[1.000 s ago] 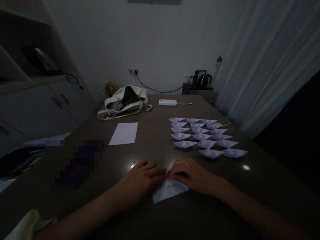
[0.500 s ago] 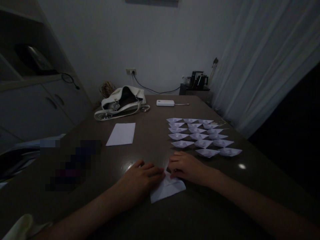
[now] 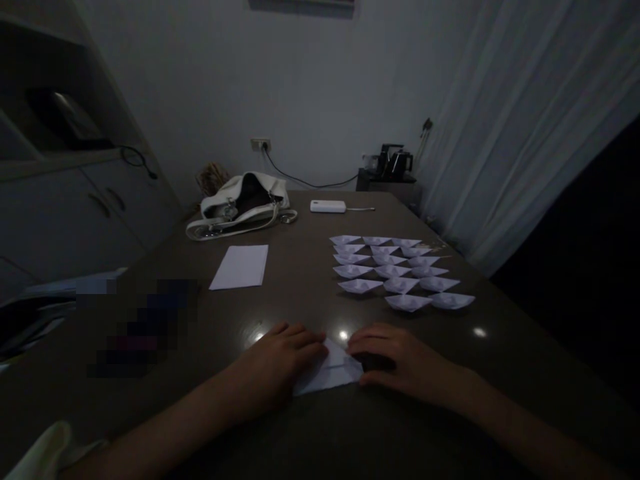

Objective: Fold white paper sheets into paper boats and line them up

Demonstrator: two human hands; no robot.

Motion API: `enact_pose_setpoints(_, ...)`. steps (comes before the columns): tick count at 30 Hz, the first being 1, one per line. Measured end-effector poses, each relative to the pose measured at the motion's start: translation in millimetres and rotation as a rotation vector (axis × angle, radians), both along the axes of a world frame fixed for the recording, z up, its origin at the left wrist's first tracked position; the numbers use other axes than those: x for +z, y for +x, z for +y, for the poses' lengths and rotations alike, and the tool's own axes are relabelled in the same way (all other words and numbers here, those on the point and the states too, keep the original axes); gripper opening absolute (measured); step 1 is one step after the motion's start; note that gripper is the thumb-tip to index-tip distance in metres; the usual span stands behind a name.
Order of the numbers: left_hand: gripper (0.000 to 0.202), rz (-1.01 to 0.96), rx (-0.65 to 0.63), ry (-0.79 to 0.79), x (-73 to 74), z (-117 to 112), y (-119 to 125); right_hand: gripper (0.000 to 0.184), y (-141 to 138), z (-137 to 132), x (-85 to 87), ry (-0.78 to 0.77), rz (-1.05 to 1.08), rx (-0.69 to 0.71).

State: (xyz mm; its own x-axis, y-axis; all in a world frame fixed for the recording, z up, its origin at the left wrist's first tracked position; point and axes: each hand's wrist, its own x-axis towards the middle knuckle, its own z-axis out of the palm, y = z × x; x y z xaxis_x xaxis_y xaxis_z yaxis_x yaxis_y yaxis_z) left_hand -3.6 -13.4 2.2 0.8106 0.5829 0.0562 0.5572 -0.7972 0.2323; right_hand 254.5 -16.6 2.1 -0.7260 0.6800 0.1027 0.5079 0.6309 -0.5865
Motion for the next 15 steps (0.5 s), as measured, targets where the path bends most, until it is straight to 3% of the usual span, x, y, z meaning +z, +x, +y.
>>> enact_pose_setpoints(3, 0.031, -0.022, 0.023, -0.066, 2.8, -4, 3, 0.036, -7, -2, 2.7, 0.002, -0.038, 0.036)
enact_pose_setpoints(7, 0.05, -0.09, 0.036, -0.129, -0.6, -7, 5, 0.034, -14, 0, 1.6, 0.028, -0.108, 0.068)
enact_pose_setpoints(15, 0.036, -0.075, 0.038, -0.139, -4.3, -4, 3, 0.022, -20, -1, 4.5, 0.119, -0.214, 0.114)
